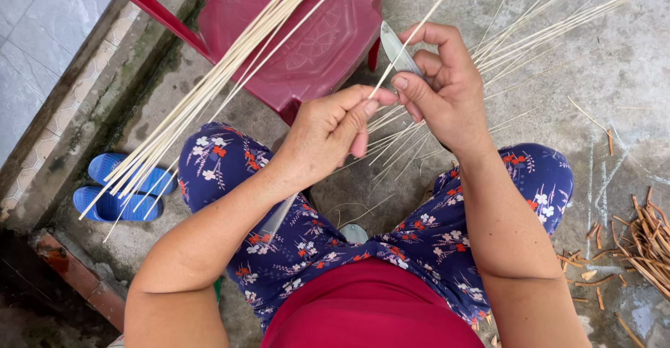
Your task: The person sits on the floor and uses a knife to sharpen the ends of thin wooden sticks. They hold each stick with one hand and scrape the knife along it to create a point, then place the finished stick on a pile on the floor.
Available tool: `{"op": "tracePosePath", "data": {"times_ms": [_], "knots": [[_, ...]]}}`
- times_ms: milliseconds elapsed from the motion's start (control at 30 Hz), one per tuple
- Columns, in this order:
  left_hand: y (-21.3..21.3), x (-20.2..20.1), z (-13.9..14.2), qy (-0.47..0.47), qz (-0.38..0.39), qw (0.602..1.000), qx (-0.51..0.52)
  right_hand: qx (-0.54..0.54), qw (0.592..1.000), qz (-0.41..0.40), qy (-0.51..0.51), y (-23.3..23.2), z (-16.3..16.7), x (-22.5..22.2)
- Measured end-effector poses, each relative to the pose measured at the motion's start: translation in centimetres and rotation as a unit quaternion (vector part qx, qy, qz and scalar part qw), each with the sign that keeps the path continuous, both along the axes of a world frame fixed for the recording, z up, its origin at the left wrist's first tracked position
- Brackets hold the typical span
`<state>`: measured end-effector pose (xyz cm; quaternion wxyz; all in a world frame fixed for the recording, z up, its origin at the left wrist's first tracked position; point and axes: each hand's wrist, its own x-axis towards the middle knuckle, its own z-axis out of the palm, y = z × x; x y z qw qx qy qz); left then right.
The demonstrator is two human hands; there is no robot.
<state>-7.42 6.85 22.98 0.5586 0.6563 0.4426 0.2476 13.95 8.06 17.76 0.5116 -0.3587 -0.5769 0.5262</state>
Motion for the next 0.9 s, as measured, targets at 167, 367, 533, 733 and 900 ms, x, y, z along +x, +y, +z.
{"op": "tracePosePath", "data": {"times_ms": [167, 367, 533, 733, 900], "knots": [[-1.8, -1.6, -0.4, 0.054, 0.021, 0.994, 0.09, -0.041, 0.997, -0.016, 0.059, 1.1, -0.6, 1.3], [-5.6, -5.3, 0.1, 0.152, 0.057, 0.981, 0.102, -0.039, 0.993, -0.03, 0.108, 1.7, -0.5, 3.6], [-7.5, -7.8, 0.4, 0.195, 0.086, 0.975, 0.06, -0.051, 0.992, 0.001, 0.116, 1.7, -0.8, 3.4], [-7.1, -8.6, 0.4, 0.207, 0.054, 0.977, 0.012, -0.051, 0.994, -0.024, 0.095, 1.5, 0.1, 2.1], [-4.6, -5.4, -0.7, 0.112, 0.04, 0.993, 0.001, -0.072, 0.995, 0.029, 0.062, 0.4, -0.4, -0.4]]}}
